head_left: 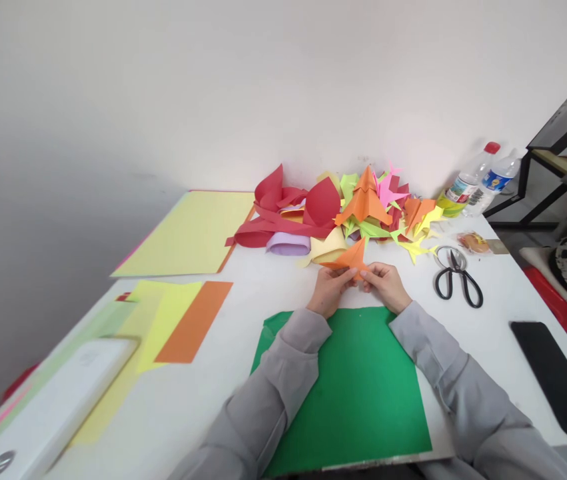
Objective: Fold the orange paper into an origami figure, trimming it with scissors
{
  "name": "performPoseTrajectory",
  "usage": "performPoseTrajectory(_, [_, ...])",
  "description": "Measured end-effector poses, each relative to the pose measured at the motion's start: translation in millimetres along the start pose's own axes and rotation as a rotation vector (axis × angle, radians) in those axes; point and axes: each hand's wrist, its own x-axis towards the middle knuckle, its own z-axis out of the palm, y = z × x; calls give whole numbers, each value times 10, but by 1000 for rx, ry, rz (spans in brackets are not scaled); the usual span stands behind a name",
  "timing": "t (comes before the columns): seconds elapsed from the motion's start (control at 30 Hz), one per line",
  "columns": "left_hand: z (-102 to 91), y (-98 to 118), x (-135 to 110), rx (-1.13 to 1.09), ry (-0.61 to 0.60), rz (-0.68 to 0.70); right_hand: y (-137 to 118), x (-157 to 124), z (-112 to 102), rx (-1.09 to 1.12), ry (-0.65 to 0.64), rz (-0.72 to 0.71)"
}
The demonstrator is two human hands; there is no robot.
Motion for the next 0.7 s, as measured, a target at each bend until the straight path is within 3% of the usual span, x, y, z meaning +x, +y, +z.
performPoseTrajectory(0.33, [21, 46, -25, -20, -77, 31, 24, 9, -2, 58, 54, -8])
performPoseTrajectory(0.5, [-35, 198, -24, -238, -152, -131, 6, 34, -44, 206, 153, 38])
performPoseTrajectory(0.63, [-107, 241, 5, -238, -185, -230, -36, 31, -77, 246, 98, 82])
performPoseTrajectory(0.7, [-114, 216, 15, -146, -203, -202, -48, 30, -93, 255, 47, 102])
